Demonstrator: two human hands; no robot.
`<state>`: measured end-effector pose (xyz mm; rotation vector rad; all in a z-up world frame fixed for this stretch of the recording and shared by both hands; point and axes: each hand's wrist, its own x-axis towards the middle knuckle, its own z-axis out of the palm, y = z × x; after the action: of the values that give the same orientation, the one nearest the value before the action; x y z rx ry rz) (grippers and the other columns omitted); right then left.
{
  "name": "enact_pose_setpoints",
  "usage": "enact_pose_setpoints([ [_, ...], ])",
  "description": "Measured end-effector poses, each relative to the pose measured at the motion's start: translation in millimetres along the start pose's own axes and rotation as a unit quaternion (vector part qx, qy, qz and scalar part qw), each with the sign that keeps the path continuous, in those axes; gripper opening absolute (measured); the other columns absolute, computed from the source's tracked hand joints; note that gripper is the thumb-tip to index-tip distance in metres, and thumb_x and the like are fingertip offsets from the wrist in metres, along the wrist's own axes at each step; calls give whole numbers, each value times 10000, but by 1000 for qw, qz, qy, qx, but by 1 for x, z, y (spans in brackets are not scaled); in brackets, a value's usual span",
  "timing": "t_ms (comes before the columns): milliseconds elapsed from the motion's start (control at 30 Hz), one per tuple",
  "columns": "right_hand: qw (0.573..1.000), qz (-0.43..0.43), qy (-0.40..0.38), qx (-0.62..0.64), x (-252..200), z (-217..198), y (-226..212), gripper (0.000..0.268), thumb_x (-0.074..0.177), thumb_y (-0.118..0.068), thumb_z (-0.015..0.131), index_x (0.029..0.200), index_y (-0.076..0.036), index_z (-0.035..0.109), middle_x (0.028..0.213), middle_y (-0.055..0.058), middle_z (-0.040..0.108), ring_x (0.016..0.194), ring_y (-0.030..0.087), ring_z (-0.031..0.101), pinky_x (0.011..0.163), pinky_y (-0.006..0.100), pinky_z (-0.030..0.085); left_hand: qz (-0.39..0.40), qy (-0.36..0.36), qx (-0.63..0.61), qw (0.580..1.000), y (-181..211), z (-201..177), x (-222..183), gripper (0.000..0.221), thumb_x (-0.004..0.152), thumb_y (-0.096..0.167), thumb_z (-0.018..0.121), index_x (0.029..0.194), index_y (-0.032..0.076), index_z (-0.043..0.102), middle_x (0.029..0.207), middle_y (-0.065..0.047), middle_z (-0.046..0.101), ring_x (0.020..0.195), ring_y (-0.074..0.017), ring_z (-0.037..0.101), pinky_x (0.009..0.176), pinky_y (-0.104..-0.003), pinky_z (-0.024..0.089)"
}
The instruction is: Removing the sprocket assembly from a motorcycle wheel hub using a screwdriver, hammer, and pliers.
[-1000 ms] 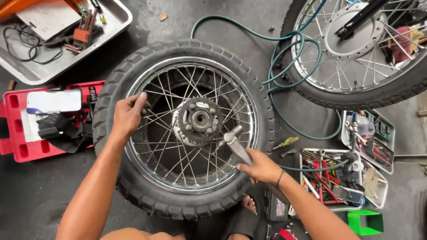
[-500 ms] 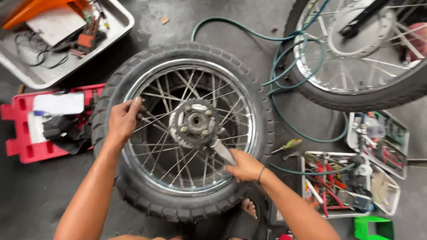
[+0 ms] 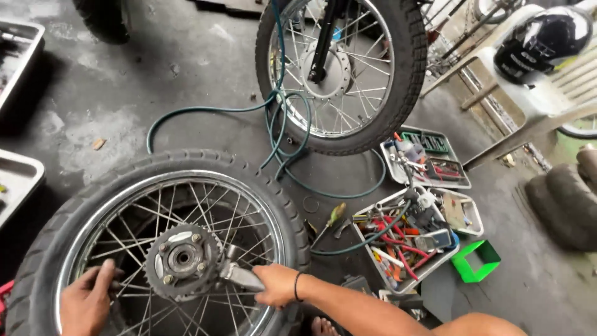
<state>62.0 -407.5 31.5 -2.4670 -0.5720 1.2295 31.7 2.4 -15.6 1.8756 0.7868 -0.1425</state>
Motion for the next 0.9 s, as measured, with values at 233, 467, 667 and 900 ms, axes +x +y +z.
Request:
enact_pose_setpoints([
  [233, 1000, -17, -6, -7, -2, -12, -6, 448, 879, -373, 703, 1162, -43, 598, 1077, 247, 777, 1027, 478, 756, 877, 550, 582, 39, 7, -23, 999, -2, 21, -1, 410, 1236, 352, 708, 1085, 5, 864, 843, -178, 784, 795, -228, 694, 760, -376, 510],
  [467, 989, -60, 81, -106, -29, -79, 10, 354, 844, -300, 743, 1153, -130, 710, 1073, 190, 795, 975, 440, 755, 853, 534, 590, 45, -23, 111, 992, 25, 11, -19, 577, 1143, 544, 609, 800, 94, 495, 725, -101, 527, 774, -216, 477, 733, -435, 378],
  [667, 964, -87, 246, 47, 23, -172, 2, 479, 854, -281, 831, 1218, -1, 694, 1061, 292, 795, 1070, 536, 762, 847, 630, 611, 74, -42, -14, 996, 36, 14, -41, 384, 1125, 429, 677, 1182, 83, 834, 962, -200, 822, 926, -363, 772, 943, -544, 558],
  [900, 976, 32, 147, -158, 133, -142, -19, 586, 901, -321, 812, 1437, -107, 712, 1243, 188, 818, 1202, 426, 785, 973, 574, 653, 70, -55, -33, 995, 23, 16, -47, 398, 1103, 478, 706, 1009, 113, 833, 858, -131, 817, 846, -304, 752, 882, -474, 565],
])
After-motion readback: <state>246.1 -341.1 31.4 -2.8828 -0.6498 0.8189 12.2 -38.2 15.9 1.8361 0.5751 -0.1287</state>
